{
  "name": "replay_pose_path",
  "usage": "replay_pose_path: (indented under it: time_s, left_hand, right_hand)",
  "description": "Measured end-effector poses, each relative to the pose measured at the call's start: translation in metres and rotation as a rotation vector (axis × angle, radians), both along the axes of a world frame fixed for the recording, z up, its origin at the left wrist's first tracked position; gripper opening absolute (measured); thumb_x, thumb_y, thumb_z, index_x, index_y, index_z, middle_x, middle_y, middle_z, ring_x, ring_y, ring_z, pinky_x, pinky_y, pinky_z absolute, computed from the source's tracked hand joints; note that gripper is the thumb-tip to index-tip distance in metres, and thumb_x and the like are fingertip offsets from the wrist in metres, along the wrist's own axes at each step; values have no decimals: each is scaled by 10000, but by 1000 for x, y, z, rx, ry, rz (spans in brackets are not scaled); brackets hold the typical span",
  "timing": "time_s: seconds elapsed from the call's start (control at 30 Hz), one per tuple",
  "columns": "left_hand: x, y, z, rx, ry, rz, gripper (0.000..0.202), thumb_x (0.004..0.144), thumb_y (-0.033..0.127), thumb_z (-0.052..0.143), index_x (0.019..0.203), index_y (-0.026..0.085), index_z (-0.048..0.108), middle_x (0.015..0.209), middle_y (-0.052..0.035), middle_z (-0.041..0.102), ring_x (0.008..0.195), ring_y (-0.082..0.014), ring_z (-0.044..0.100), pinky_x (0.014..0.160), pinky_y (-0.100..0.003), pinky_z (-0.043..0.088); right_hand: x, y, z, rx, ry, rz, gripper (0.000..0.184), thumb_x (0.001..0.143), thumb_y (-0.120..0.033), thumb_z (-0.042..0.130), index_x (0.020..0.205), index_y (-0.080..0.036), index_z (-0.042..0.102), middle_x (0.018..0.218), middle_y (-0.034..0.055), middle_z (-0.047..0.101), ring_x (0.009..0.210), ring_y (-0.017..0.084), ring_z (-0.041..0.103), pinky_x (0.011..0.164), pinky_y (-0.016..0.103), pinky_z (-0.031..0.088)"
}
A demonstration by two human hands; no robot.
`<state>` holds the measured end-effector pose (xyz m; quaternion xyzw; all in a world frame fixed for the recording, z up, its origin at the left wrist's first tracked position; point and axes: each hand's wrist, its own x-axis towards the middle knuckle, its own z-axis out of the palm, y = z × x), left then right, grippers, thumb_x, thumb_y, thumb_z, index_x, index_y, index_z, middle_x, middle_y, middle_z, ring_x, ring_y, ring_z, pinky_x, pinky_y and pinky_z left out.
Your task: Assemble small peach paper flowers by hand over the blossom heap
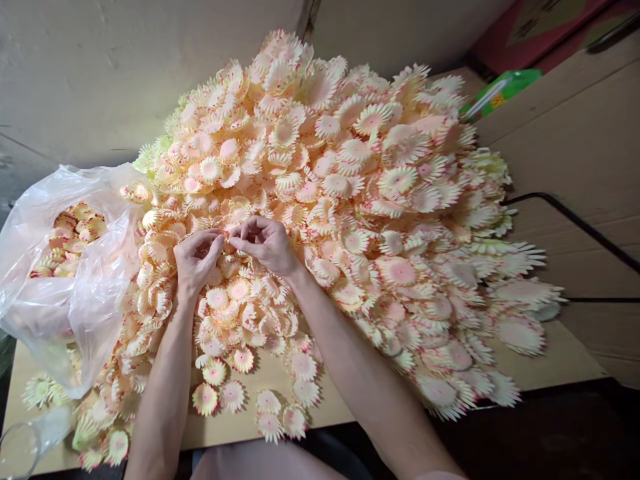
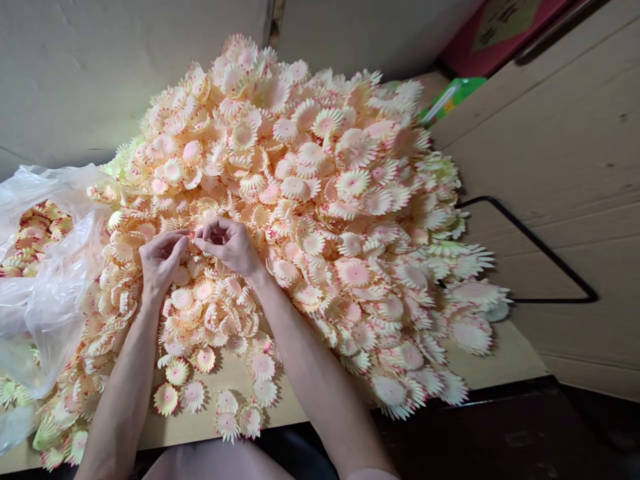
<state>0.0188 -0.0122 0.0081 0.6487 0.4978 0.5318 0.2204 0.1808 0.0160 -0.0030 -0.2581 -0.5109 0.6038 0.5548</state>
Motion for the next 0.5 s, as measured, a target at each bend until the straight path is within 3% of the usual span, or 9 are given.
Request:
replay_pose_path:
  time_s: [0.17, 0.3, 0.5]
  left_hand:
    - [-1, 0, 2, -126, -89, 84, 187, 777, 296, 687, 777, 124, 762, 734, -62, 724, 565, -101, 570, 524, -196, 425]
    - [-4, 1, 1, -155, -189, 170, 154, 747, 254, 678, 742, 134, 774, 756, -60, 737, 629, -114, 609, 578, -193, 457]
    - [-4, 1, 3, -222, -194, 96, 247, 775, 365, 709, 771, 127, 776, 702, -53, 713, 504, -83, 520, 494, -200, 400]
  right_hand:
    - [-3, 0, -3, 47, -23, 3, 267, 689, -268, 789, 702, -158, 547, 820, 27, 676, 656, 81, 553, 655, 250, 472]
    - [-2, 1, -5, 34, 7, 11, 265, 696, -280, 785, 730, -163, 550, 808, 11, 654, 644, 71, 536, 648, 240, 469]
    - [0, 2, -6, 80, -40, 25, 254, 711, -299, 792, 736, -159, 581, 862, 36, 681, 762, 111, 619, 744, 269, 514]
